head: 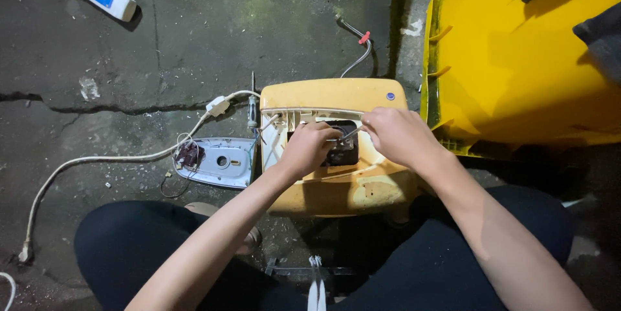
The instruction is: Disassembling an appliance by removing screws and extracting internal components for adjustment.
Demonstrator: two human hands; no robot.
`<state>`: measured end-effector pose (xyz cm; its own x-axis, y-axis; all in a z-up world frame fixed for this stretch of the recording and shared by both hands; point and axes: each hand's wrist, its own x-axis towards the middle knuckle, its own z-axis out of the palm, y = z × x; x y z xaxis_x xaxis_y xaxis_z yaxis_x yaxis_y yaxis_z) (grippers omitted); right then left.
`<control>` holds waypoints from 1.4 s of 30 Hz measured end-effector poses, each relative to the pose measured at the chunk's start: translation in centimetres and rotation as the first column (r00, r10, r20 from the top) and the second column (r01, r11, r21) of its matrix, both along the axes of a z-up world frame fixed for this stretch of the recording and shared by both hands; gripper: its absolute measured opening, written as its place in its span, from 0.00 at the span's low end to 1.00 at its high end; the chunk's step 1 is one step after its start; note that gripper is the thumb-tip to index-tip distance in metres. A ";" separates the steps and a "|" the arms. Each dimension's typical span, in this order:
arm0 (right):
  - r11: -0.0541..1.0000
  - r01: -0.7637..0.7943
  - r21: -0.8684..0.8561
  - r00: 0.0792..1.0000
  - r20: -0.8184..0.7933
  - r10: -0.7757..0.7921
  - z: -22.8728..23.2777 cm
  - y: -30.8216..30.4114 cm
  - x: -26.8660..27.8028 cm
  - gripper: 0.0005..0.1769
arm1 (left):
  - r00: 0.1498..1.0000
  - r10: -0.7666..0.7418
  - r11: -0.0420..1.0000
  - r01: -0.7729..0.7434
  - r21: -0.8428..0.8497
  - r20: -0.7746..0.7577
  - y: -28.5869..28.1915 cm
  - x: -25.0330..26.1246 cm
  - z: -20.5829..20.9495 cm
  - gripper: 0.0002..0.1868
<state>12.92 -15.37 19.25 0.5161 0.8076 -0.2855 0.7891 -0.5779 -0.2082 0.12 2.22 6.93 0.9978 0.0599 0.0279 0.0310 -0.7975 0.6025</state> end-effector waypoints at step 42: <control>0.988 0.066 0.142 0.994 0.076 -0.078 -4.0 -0.3 -2.5 0.16 | 0.908 -0.365 0.842 0.229 0.489 0.204 1.4 1.8 -3.8 0.07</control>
